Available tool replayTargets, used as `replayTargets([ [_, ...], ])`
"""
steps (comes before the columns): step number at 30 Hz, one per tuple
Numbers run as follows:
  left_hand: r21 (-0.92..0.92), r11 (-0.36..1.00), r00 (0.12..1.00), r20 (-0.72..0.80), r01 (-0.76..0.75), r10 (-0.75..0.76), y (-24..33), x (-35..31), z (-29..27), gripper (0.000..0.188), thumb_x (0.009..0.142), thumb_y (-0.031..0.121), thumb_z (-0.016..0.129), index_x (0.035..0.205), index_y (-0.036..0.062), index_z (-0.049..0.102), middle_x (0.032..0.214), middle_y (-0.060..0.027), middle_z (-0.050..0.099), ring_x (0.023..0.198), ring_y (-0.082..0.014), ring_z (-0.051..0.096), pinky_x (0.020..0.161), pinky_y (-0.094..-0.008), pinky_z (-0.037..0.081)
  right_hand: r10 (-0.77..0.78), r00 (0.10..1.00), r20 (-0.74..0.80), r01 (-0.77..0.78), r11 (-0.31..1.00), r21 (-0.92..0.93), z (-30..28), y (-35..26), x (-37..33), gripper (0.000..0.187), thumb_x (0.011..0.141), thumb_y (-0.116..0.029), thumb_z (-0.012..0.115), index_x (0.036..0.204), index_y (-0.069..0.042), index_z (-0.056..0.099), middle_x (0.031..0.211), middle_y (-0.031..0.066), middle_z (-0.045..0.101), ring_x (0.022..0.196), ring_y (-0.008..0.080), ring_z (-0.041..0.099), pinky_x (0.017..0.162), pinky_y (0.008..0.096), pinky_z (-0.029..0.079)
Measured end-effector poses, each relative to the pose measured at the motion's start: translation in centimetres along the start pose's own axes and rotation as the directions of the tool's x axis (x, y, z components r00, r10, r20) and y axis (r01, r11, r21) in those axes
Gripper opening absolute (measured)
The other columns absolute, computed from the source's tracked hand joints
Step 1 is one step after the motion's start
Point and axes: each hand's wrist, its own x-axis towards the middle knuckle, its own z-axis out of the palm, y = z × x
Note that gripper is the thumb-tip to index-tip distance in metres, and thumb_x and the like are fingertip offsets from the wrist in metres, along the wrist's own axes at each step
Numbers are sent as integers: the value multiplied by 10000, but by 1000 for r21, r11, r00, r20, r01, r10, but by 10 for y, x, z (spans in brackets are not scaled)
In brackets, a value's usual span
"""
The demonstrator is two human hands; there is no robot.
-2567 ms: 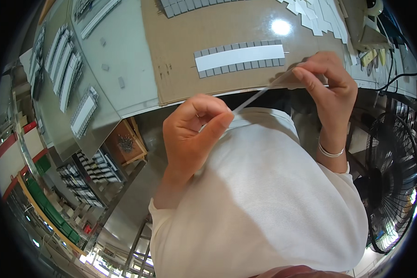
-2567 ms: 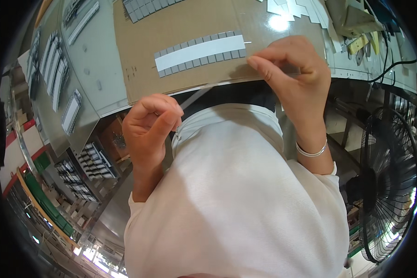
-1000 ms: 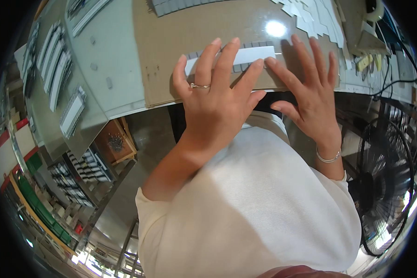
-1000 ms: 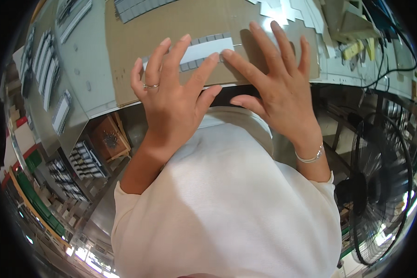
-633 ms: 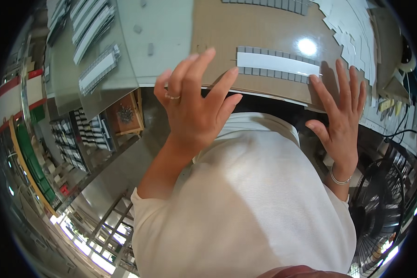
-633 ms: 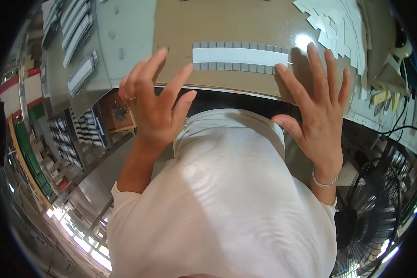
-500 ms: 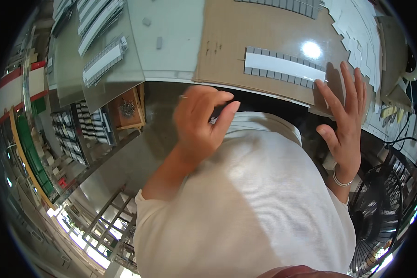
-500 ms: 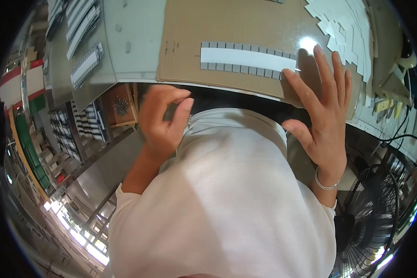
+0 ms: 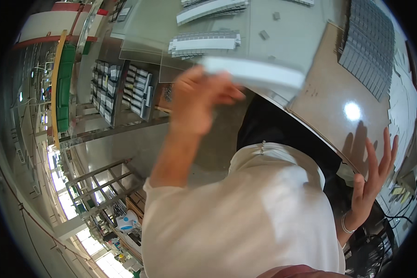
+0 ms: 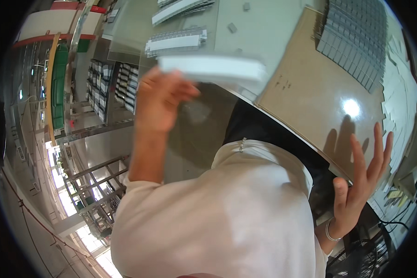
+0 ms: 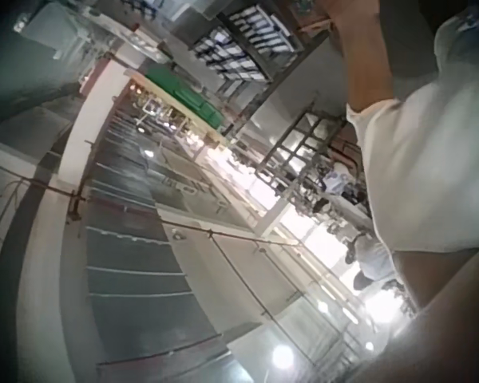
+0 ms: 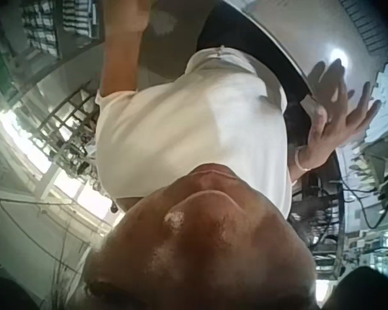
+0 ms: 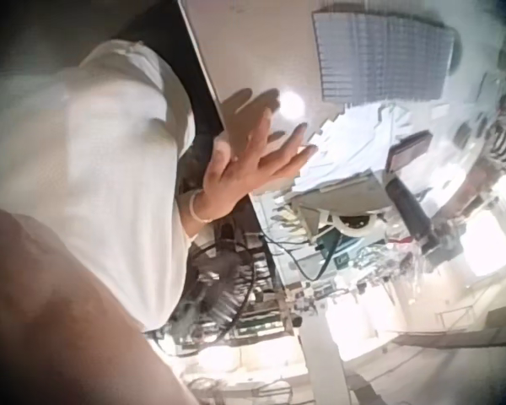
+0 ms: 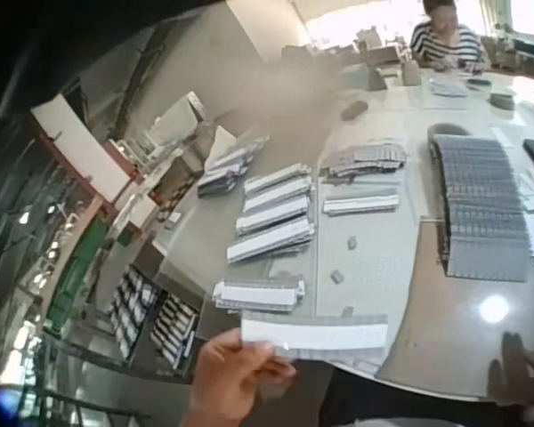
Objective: Assembling small grey components onto white adhesive strips at a factory workbench.
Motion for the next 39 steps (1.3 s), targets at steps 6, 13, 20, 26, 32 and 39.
replayTargets([
  [6,92,994,983,-176,64,-47,39,52,-79,234,884,227,709,992,25,660,876,-112,725,699,-125,687,602,-209,497,24,999,-39,-28,995,-98,11,4,18,695,939,-676,335,1322,-156,594,1506,124,391,1446,367,238,1150,535,196],
  [13,812,579,862,-346,77,370,42,51,-104,337,930,320,657,992,-8,700,684,-33,630,590,-55,541,536,-208,454,-1,1000,27,5,993,-122,12,-3,65,578,896,-526,546,1353,-172,544,1526,127,332,1412,384,270,1153,531,179],
  [20,723,685,916,-210,-90,342,26,27,-39,177,938,154,643,1020,7,698,685,4,611,575,-15,468,517,-185,365,-72,997,13,72,940,-334,22,25,95,669,917,-631,404,1441,-217,438,1570,120,264,1454,320,217,1174,512,127],
  [26,691,657,927,51,-302,373,-3,22,5,155,899,80,666,1036,17,703,756,-31,666,653,-61,584,562,-198,421,-57,991,121,92,947,-307,17,22,78,703,901,-669,373,1432,-216,457,1572,116,260,1459,326,207,1175,516,124],
  [32,528,290,594,609,-798,526,-26,25,97,140,776,76,736,910,86,699,833,-40,667,717,-196,636,624,-316,484,-75,991,109,89,988,-129,4,10,52,612,917,-597,448,1333,-163,564,1509,144,371,1415,368,288,1158,514,187],
  [39,378,80,385,891,-923,240,-42,21,149,624,751,286,764,1325,139,568,1301,9,596,1324,-274,443,1101,-595,201,65,962,-264,-60,998,28,-3,24,27,282,809,-116,723,1078,-54,663,1034,118,602,986,320,541,813,395,455],
])
